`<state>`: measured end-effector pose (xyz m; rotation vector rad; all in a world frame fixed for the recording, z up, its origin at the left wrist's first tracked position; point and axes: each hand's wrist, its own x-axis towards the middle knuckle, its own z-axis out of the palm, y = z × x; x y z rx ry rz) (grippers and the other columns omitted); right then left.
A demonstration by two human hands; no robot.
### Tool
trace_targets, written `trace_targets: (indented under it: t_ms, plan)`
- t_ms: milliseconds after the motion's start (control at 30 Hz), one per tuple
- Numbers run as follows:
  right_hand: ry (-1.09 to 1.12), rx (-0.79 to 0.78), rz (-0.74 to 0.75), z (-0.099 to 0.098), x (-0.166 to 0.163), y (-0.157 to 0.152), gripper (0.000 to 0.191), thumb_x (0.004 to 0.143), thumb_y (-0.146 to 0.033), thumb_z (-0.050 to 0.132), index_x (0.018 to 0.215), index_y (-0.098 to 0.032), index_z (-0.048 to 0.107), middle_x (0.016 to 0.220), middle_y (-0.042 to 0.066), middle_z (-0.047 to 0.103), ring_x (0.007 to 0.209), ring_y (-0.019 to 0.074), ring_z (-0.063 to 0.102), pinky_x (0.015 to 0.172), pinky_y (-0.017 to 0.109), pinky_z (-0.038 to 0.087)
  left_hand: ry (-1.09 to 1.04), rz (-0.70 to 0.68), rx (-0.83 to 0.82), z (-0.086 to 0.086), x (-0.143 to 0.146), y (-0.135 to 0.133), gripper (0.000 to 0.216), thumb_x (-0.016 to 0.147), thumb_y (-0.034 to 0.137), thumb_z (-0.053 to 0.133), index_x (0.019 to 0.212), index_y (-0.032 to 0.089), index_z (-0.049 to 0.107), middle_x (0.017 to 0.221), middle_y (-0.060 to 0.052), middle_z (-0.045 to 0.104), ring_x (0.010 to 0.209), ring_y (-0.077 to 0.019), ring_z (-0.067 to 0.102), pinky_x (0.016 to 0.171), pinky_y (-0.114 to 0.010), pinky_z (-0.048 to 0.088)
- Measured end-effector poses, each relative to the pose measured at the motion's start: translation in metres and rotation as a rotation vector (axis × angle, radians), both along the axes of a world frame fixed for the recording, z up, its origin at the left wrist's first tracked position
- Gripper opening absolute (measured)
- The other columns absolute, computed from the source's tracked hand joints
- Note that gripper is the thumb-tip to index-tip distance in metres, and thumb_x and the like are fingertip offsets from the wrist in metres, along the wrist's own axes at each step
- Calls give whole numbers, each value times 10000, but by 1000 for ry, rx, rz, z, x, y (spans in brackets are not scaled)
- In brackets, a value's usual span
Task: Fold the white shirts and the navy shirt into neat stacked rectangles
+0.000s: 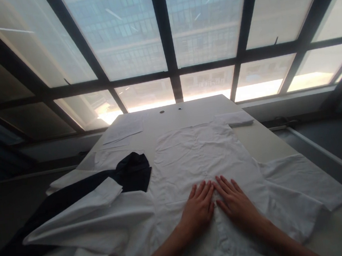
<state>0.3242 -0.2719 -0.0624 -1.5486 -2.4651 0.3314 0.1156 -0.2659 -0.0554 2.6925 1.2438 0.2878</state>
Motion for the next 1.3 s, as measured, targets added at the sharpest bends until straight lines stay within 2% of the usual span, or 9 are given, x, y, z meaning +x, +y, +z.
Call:
trace_targets:
  t_ms: [233,433,533,667,800,1033,1133,1233,1300]
  plan:
    - [15,19,3,0,0,0,599,998,-418,378,1557,-223,292,1627,59,209,1507,230,152,1215,482,145,25,43,31,1,-4,1,612,1028,422,384,1585,310,157,1619,-13,267,1501,-265,195,1210,-520,181]
    - [8,-14,-7,1,1,1,597,998,-430,373,1555,-225,303,1629,48,198,1508,227,149,1217,476,131,49,123,46,-3,-25,8,555,1025,484,385,1553,401,238,1630,18,232,1500,-285,195,1193,-567,193]
    - [8,-26,-10,1,1,1,594,1003,-438,360,1555,-225,302,1631,36,188,1508,219,148,1220,466,121,80,243,37,-1,-48,21,542,1014,485,407,1537,391,301,1622,16,260,1497,-307,197,1183,-589,195]
    - [9,-28,-33,4,-1,0,583,1005,-425,352,1551,-224,313,1632,31,179,1509,221,143,1221,468,111,140,491,47,7,-80,42,521,1017,469,384,1521,335,375,1611,-28,288,1490,-347,201,1161,-613,209]
    - [4,-27,-45,6,-2,-1,580,1005,-415,352,1551,-222,315,1632,26,181,1509,218,143,1222,461,104,193,653,70,12,-93,52,530,1022,431,363,1527,269,378,1612,-69,282,1486,-350,212,1161,-590,220]
    - [10,-15,-38,3,0,-1,576,1009,-417,350,1551,-223,315,1628,31,202,1507,216,153,1222,461,112,213,676,83,11,-89,52,524,1030,426,336,1526,262,379,1619,-65,265,1489,-349,202,1162,-596,204]
    - [10,-10,-35,1,1,0,577,1013,-434,346,1550,-224,318,1628,35,203,1506,219,160,1220,462,123,210,668,43,11,-82,52,532,1035,440,325,1525,240,381,1620,-98,251,1494,-344,187,1165,-594,196]
    - [6,-2,-31,0,1,0,576,1012,-430,351,1549,-225,320,1627,35,204,1505,220,162,1220,465,125,196,603,-14,8,-64,41,576,1040,473,292,1525,174,376,1613,-169,237,1496,-337,180,1164,-570,222]
    - [2,1,-30,0,1,0,576,1011,-430,350,1550,-228,318,1627,31,204,1506,219,158,1220,466,126,175,507,-18,4,-46,27,603,1040,493,274,1534,156,352,1613,-183,222,1498,-326,173,1168,-551,236]
